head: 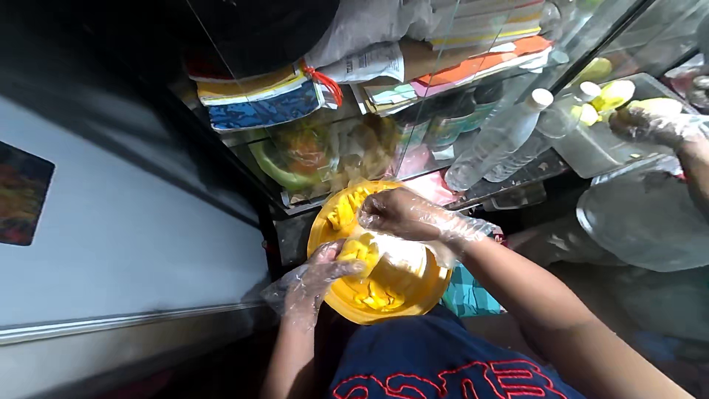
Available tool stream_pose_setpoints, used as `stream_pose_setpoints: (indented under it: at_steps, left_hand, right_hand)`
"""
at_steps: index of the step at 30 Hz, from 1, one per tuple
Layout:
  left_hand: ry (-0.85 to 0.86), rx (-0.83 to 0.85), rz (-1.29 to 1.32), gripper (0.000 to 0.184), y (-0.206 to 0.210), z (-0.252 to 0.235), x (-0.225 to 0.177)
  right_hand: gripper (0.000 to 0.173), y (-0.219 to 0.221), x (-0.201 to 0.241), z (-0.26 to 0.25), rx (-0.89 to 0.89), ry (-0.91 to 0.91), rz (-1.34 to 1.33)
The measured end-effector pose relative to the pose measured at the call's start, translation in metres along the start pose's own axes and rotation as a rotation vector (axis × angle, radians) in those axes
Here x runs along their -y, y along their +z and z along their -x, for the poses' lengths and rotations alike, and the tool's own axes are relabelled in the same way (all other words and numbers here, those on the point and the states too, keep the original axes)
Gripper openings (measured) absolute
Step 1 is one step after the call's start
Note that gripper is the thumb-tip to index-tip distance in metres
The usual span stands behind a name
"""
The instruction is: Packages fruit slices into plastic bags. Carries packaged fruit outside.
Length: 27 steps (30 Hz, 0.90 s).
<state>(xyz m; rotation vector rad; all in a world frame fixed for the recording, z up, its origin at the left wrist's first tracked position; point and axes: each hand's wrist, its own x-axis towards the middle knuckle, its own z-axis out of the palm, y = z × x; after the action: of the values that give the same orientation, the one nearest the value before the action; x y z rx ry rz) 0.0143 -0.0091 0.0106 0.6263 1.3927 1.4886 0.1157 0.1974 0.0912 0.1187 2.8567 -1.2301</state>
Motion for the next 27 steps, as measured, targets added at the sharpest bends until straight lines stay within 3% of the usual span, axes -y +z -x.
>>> stream_pose_setpoints:
  at_steps: [3,8,11,13,14,17,18,22,27]
  left_hand:
    - [-0.098,0.018,-0.196,0.033,0.005,-0.009,-0.009]
    - [-0.146,-0.042,-0.093,0.033,0.009,-0.013,-0.003]
    - [-0.139,-0.044,-0.061,0.050,0.009,-0.015,0.009]
    - [-0.152,-0.041,-0.151,0.062,0.010,-0.018,0.013]
    - [-0.171,-0.055,-0.190,0.064,0.012,-0.019,0.015]
    - [-0.205,-0.067,-0.340,0.060,0.018,-0.021,0.015]
    - [-0.202,-0.069,-0.392,0.062,0.018,-0.021,0.015]
    - [-0.247,-0.189,-0.474,0.065,0.016,-0.023,0.018]
    - [-0.149,-0.333,-0.308,0.057,-0.006,-0.017,0.029]
  right_hand:
    - [0.015,0.002,0.003,-0.005,-0.030,0.017,0.022]
    - [0.021,-0.016,-0.014,0.009,-0.232,0.131,-0.259]
    - [0.053,-0.014,-0.020,0.019,-0.135,0.180,-0.213]
    - [0.062,0.003,-0.020,0.016,-0.055,0.210,-0.124]
    - [0.058,0.011,-0.021,0.012,-0.001,0.210,-0.064]
    - [0.017,0.027,-0.024,0.003,0.020,0.112,0.028]
    - [0.012,0.029,-0.024,0.001,0.004,0.080,0.044]
    - [0.009,0.017,-0.022,0.008,-0.148,0.073,0.014]
    - [0.016,-0.024,-0.032,0.034,-0.440,0.236,-0.047]
